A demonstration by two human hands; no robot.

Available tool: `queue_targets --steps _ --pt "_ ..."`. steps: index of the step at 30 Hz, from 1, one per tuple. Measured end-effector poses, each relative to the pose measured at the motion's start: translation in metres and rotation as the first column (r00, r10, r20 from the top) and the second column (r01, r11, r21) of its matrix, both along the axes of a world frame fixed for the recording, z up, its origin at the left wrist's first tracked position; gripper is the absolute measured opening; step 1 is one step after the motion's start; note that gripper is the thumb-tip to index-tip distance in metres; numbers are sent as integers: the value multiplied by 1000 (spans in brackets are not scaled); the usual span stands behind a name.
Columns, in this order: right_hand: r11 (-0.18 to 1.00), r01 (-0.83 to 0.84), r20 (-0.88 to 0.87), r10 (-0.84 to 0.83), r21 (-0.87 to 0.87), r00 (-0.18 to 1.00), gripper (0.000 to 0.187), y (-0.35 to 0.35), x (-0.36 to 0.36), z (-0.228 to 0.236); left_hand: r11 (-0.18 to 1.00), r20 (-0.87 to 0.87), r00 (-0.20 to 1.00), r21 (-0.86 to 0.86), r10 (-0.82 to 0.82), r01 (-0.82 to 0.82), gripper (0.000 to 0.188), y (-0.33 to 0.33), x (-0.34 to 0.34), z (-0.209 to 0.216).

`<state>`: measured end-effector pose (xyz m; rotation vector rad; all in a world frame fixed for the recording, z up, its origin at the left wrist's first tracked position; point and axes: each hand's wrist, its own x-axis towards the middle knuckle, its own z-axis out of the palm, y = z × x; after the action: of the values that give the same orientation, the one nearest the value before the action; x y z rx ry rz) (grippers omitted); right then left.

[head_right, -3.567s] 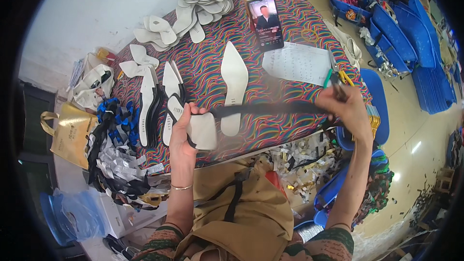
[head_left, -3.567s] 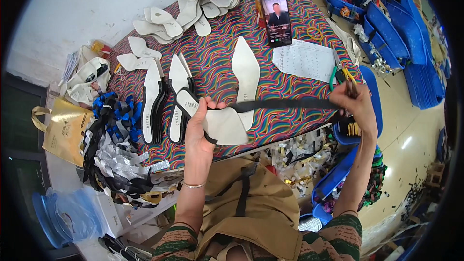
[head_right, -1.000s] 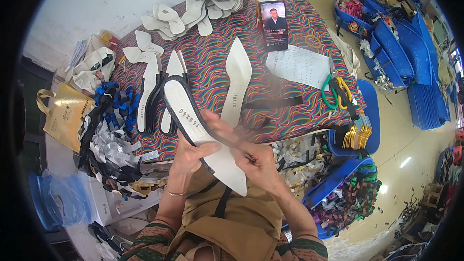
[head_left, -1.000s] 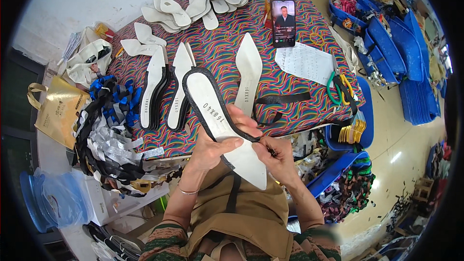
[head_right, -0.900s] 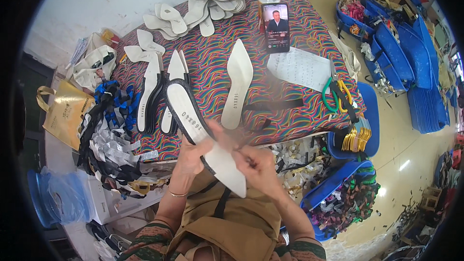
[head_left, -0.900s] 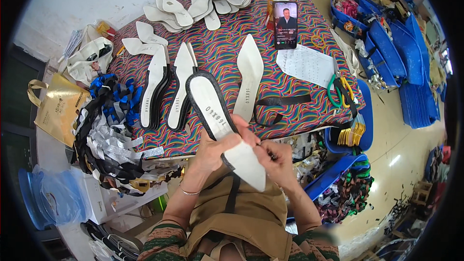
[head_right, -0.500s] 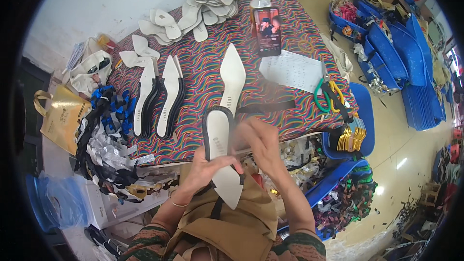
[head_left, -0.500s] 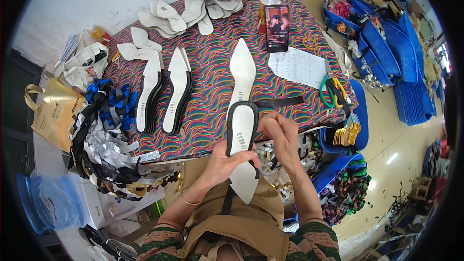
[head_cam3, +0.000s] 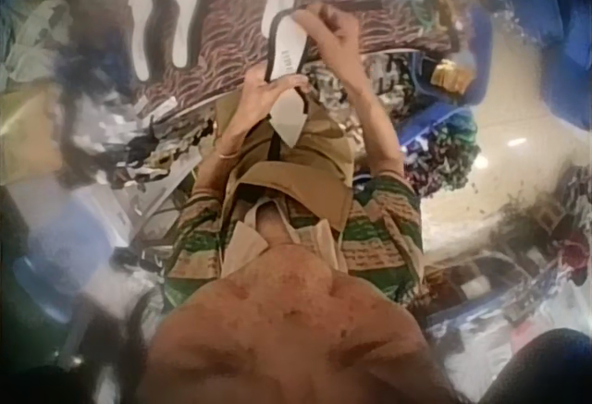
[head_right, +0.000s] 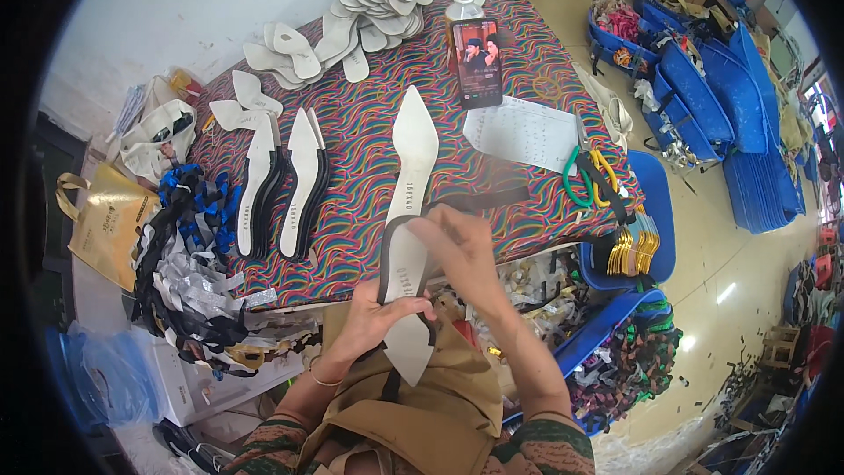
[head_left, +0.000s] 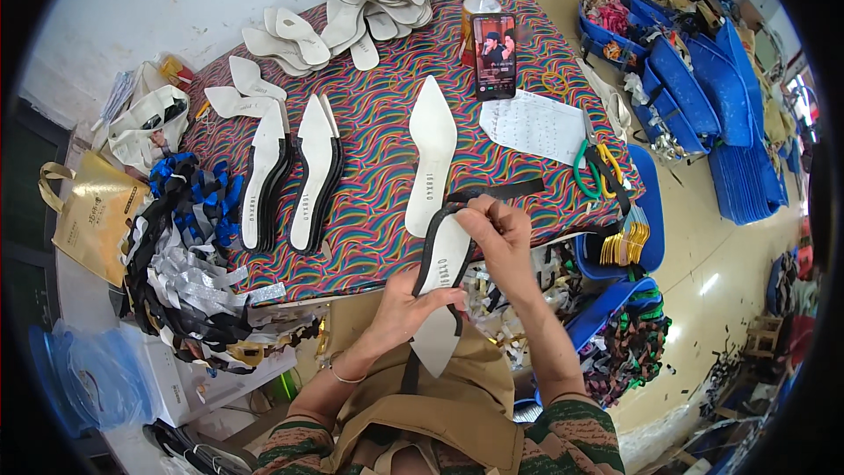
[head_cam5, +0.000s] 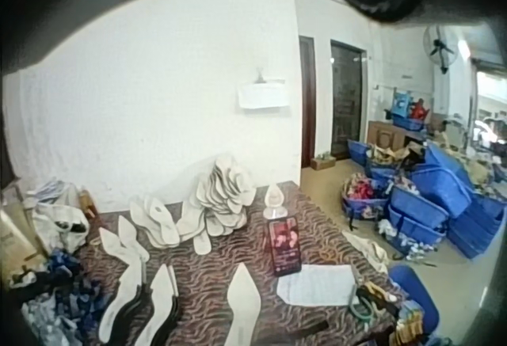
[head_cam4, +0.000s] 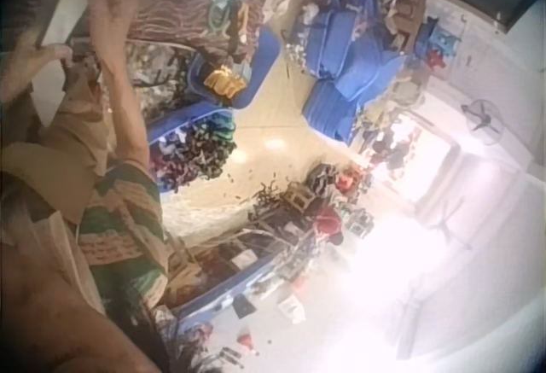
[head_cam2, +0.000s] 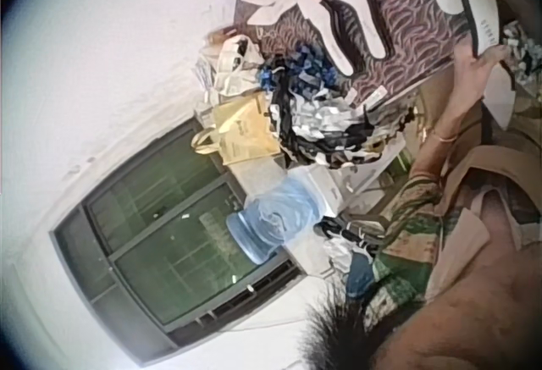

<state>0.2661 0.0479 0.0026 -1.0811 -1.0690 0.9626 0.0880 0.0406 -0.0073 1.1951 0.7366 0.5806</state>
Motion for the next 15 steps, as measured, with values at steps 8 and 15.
queue_targets --steps 8,15 --pt "981 -6 -283 -50 -194 958 33 -35 -42 -37 989 -37 989 -32 141 -142 45 5 -5 -22" --pt "982 -142 -380 86 -122 921 41 -50 -38 -54 980 -30 989 -132 145 -147 50 18 0 -13"
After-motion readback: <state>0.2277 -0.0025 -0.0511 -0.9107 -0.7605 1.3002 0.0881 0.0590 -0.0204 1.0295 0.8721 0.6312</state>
